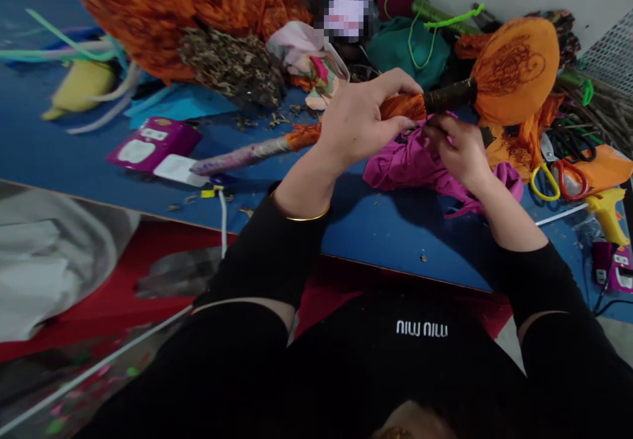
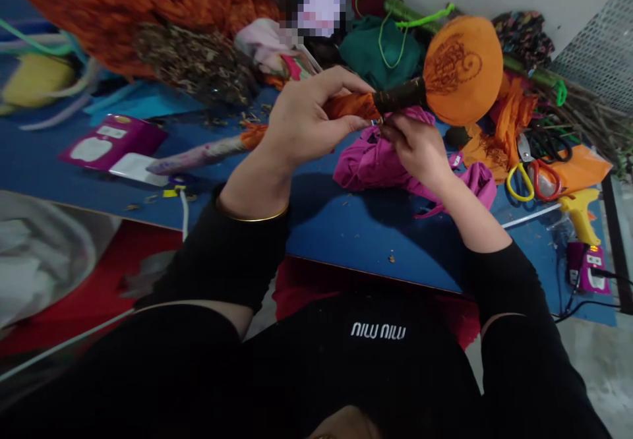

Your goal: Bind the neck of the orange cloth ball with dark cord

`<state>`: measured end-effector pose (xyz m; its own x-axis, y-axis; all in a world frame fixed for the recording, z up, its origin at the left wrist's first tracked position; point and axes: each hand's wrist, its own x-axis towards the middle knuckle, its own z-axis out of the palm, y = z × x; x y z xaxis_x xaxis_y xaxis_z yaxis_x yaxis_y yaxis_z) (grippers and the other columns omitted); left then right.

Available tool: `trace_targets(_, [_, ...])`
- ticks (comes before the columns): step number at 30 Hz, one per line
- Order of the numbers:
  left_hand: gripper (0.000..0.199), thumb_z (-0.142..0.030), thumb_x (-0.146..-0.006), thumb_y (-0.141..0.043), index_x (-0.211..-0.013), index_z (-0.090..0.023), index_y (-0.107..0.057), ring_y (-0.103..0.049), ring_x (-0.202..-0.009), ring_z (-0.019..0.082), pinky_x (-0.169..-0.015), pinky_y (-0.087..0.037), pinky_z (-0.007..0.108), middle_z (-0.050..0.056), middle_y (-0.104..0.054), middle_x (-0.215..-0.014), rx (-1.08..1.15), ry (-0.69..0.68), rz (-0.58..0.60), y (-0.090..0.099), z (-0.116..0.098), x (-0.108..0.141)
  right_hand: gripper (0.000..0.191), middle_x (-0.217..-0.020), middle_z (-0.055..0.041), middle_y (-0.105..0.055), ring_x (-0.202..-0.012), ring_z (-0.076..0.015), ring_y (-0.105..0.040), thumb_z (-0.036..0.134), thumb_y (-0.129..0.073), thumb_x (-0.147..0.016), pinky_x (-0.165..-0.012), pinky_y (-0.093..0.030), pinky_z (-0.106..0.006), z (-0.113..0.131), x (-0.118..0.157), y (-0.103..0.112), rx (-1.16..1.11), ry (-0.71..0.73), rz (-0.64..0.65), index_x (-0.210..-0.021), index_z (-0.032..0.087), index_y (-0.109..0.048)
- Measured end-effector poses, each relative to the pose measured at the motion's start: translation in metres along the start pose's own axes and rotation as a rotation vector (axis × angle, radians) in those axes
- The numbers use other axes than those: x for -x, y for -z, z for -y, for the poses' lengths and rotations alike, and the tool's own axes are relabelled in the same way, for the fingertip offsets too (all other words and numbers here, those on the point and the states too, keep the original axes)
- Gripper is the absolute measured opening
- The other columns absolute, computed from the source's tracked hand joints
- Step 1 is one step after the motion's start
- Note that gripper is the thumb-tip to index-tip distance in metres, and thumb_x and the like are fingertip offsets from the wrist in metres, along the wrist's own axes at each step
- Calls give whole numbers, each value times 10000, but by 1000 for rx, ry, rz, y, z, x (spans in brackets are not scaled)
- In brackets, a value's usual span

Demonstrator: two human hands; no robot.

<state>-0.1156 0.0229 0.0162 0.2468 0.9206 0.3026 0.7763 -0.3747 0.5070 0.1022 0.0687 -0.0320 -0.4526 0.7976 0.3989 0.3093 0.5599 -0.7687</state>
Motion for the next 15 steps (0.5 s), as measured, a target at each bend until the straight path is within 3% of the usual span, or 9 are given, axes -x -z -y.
trace_targets(3, [448,-437,-985,-556,-1400,-302,-661,-683,-1274,309,-1071,-515,468,-4,-796,-1345,40,46,-19,1,-5,-2,424,-1100,-89,-738,-1259,-309,-687,642,-583,-1049,-1235,-514,-569,27,11,-2,124,83,-84,-829,291,-674])
trace_targets(6, [415,-430,-968,-574,-1348,-321,-699,-716,-1152,281,-986,-538,448,-20,-820,-1264,101,66,-26,-4,-7,-4,497,-1088,-85,-724,-1232,-296,-686,731,-553,-1027,-1172,-567,-543,40,15,-6,-7,185,-23,-800,301,-651])
trace_targets(8, [421,-363,-911,-607,-1312,-316,-726,-735,-1135,285,-974,-548,446,-3,-823,-1243,127,52,-29,-11,-7,-5,546,-933,-61,-688,-1046,-269,-722,783,-480,-1033,-1031,-637,-512,39,16,-12,-161,134,-14,-817,307,-636])
trace_targets(10, [462,-314,-869,-626,-1318,-304,-733,-743,-1179,306,-1008,-549,449,26,-820,-1255,109,49,-25,-17,-6,-6,574,-825,-32,-619,-891,-244,-707,794,-401,-1053,-891,-660,-479,34,17,-20,-254,19,-111,-848,304,-618])
trace_targets(12, [461,-321,-891,-628,-1342,-308,-724,-739,-1223,316,-1042,-541,441,34,-815,-1273,80,56,-25,-21,-5,-8,569,-807,-20,-576,-856,-230,-691,773,-370,-1073,-828,-654,-447,30,19,-28,-274,-75,-249,-875,295,-605])
trace_targets(15, [415,-347,-939,-631,-1343,-306,-717,-731,-1251,304,-1059,-532,407,35,-804,-1304,73,46,-37,-25,-3,-9,529,-828,-19,-565,-873,-218,-685,722,-392,-1095,-829,-640,-421,32,25,-37,-261,-91,-334,-889,283,-602])
